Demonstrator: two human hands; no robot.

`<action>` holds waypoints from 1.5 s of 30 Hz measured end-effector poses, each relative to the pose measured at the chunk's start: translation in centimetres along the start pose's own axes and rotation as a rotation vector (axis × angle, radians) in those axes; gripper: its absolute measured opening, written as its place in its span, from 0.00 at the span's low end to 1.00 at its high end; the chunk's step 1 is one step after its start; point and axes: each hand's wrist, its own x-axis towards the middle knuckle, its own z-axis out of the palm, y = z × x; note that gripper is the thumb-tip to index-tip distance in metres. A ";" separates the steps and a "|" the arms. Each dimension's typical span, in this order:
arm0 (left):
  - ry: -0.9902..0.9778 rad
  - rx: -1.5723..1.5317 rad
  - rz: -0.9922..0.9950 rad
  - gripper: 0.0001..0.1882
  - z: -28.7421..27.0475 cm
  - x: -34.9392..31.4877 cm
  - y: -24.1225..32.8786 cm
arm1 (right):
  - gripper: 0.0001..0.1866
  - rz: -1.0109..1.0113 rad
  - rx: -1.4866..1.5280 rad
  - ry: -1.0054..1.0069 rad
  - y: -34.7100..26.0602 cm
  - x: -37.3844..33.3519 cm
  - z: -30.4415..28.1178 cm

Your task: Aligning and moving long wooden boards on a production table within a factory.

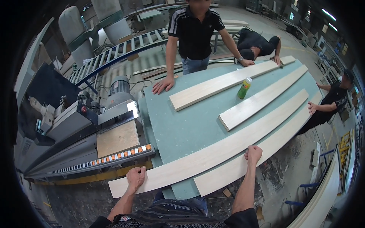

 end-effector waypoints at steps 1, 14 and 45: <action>0.011 0.002 -0.018 0.28 0.1 0.0 0.0 | 0.07 0.007 0.022 0.005 0.1 -0.1 -0.1; 0.004 0.026 -0.069 0.29 0.5 0.1 0.3 | 0.07 0.047 -0.051 0.042 -1.0 -0.6 -0.3; 0.028 -0.004 -0.031 0.28 0.1 0.1 0.1 | 0.07 -0.001 -0.008 0.007 0.3 0.1 -0.1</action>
